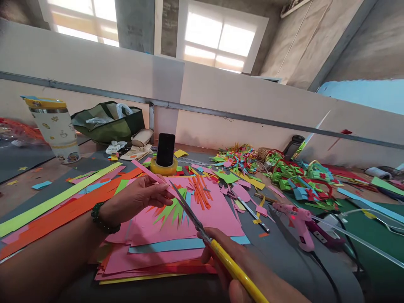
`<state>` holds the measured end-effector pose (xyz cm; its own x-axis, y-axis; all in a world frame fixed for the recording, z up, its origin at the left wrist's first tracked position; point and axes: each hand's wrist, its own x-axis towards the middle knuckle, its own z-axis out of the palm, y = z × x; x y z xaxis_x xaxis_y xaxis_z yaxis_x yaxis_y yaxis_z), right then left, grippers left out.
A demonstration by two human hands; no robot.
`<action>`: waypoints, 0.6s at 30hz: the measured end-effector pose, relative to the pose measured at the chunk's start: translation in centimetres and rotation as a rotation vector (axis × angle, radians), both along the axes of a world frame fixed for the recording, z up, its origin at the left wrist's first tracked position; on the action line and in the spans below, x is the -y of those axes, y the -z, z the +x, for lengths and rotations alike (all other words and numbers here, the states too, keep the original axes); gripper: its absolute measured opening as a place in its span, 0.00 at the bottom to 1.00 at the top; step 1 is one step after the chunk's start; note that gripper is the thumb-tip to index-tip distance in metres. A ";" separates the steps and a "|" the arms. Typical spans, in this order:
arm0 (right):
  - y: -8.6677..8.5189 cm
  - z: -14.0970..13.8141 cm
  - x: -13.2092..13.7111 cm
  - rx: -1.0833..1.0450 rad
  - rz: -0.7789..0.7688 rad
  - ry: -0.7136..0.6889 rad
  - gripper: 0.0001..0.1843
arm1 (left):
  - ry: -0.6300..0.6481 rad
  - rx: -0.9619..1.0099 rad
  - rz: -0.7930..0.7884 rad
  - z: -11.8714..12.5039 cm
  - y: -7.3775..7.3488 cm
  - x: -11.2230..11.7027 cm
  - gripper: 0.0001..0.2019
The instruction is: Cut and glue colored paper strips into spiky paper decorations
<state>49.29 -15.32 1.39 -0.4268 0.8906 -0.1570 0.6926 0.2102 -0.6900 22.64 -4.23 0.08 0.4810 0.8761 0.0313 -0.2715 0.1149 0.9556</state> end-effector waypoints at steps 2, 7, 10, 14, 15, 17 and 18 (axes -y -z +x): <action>-0.4 -0.1 -0.1 -0.048 -0.031 -0.010 0.51 | -0.003 0.001 0.004 0.0 0.0 0.0 0.11; -0.6 -0.4 -0.5 -0.120 -0.086 -0.029 0.51 | -0.007 -0.002 0.013 0.0 0.1 0.1 0.11; -0.6 -0.6 -0.6 -0.147 -0.107 -0.041 0.51 | 0.001 -0.004 0.020 0.1 0.3 0.1 0.11; -0.6 -0.6 -0.5 -0.175 -0.115 -0.047 0.50 | -0.002 -0.032 0.034 0.1 0.3 0.1 0.12; -0.6 -0.6 -0.5 -0.181 -0.117 -0.050 0.50 | -0.005 -0.037 0.034 0.2 0.3 0.1 0.12; -0.6 -0.7 -0.4 -0.189 -0.122 -0.059 0.51 | -0.006 -0.043 0.036 0.2 0.3 0.2 0.12; -0.6 -0.7 -0.4 -0.193 -0.124 -0.065 0.52 | -0.004 -0.045 0.039 0.2 0.3 0.2 0.12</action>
